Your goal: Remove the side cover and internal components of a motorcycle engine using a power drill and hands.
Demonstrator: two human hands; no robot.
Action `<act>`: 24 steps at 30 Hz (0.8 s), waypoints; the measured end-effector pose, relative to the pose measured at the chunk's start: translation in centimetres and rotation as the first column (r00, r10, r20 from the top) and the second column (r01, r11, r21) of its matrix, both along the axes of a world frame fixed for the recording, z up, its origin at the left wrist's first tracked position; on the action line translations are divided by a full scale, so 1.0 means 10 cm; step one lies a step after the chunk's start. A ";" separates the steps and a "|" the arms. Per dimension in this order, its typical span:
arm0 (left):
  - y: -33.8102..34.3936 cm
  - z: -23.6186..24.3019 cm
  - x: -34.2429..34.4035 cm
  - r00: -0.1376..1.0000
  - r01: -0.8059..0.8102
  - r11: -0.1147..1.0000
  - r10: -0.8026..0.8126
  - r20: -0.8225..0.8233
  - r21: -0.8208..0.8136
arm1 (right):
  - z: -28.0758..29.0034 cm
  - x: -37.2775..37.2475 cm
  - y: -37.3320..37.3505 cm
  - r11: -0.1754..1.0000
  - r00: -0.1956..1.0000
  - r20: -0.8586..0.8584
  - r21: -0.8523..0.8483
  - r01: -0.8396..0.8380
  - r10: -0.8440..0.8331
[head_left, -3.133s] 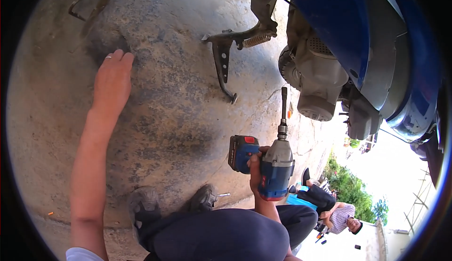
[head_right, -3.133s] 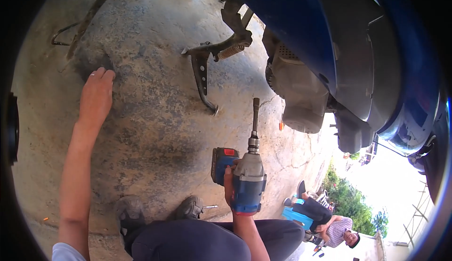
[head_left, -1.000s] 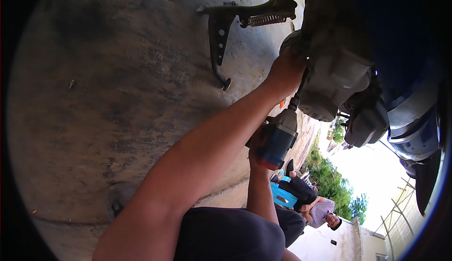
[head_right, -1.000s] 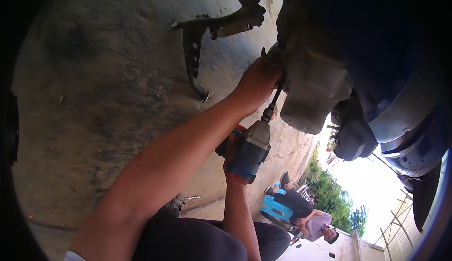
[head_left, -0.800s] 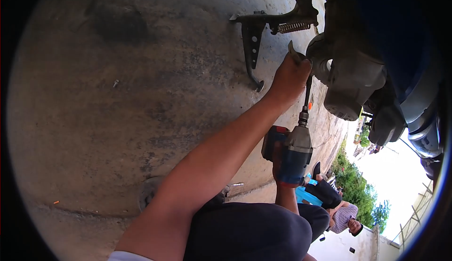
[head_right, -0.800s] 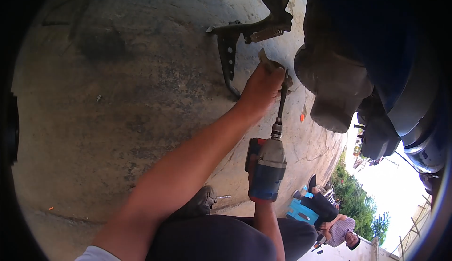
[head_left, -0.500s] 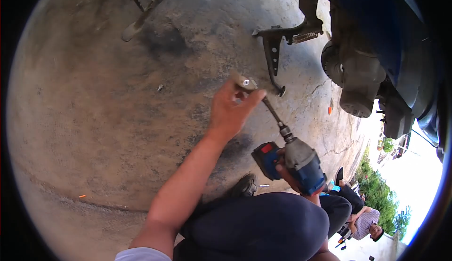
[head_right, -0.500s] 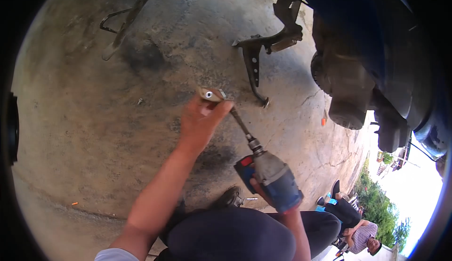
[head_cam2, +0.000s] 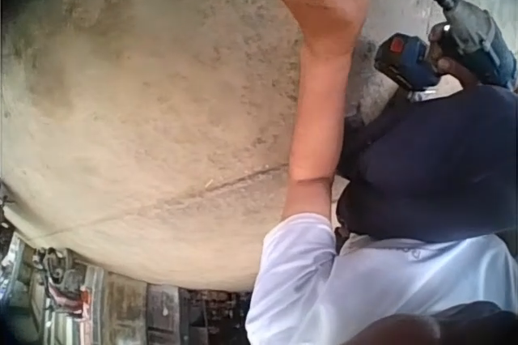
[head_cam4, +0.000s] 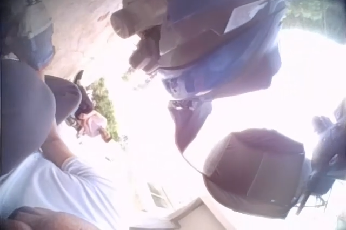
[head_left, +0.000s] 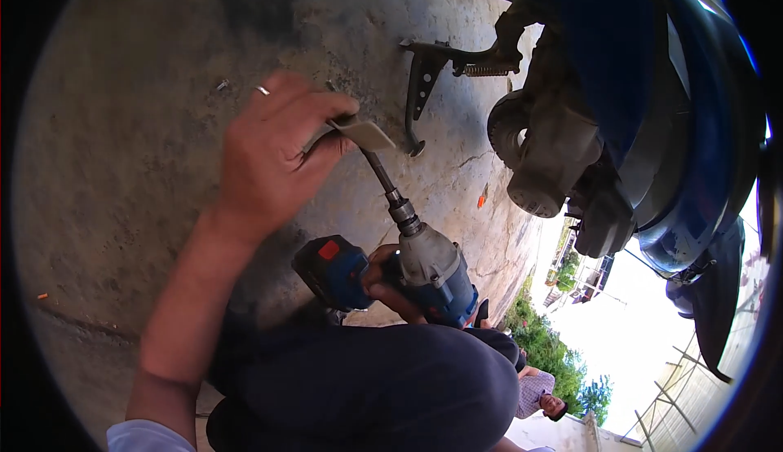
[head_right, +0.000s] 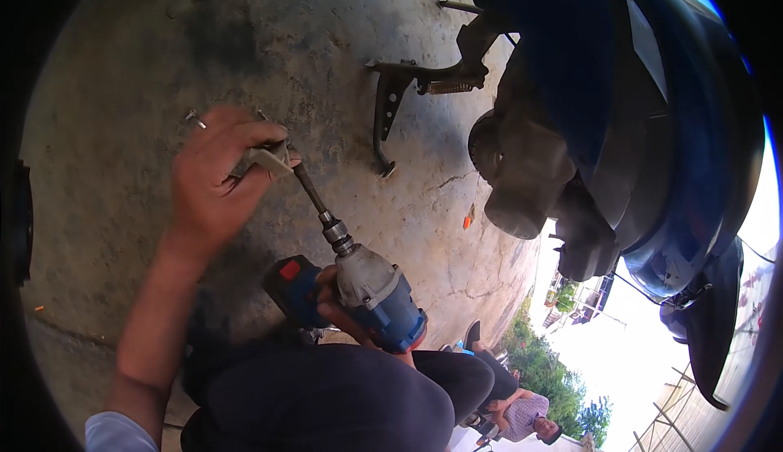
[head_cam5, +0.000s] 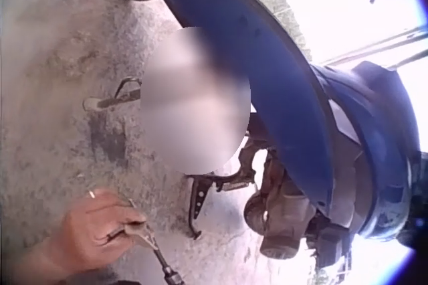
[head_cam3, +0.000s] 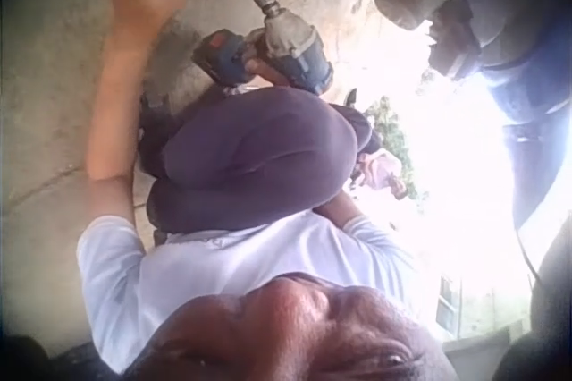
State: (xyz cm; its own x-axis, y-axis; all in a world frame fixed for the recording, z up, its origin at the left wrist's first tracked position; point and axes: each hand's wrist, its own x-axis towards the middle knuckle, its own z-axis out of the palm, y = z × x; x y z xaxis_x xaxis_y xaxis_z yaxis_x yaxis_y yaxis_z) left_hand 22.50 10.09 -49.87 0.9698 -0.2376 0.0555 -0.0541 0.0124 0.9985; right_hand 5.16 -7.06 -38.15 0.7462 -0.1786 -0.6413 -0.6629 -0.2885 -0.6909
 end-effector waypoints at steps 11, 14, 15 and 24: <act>0.47 -0.88 0.10 0.968 -0.130 0.646 -0.081 0.237 0.752 | -0.21 -0.54 -0.27 0.968 0.969 0.061 -0.064 0.244 -0.241; 0.51 -0.82 0.16 0.989 0.145 0.617 -0.091 -0.113 0.774 | -0.20 -0.53 -0.32 0.882 0.927 0.145 -0.287 0.373 -0.345; 0.56 -0.88 0.14 0.995 0.066 0.625 -0.099 -0.005 0.778 | -0.27 -0.55 -0.37 0.881 0.926 0.141 -0.286 0.376 -0.349; 0.50 -0.57 0.14 0.970 -0.236 0.665 0.115 0.216 0.708 | -0.80 -1.26 -1.90 0.006 0.955 -0.038 -0.999 -0.041 0.295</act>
State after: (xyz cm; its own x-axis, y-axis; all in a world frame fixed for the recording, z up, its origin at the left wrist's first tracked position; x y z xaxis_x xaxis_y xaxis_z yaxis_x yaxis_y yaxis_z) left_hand 23.89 15.07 -55.54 0.9931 -0.0878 0.0783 -0.1176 -0.7344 0.6684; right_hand -7.47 -26.02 -46.16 0.9086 -0.3939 0.1389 -0.4177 -0.8574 0.3007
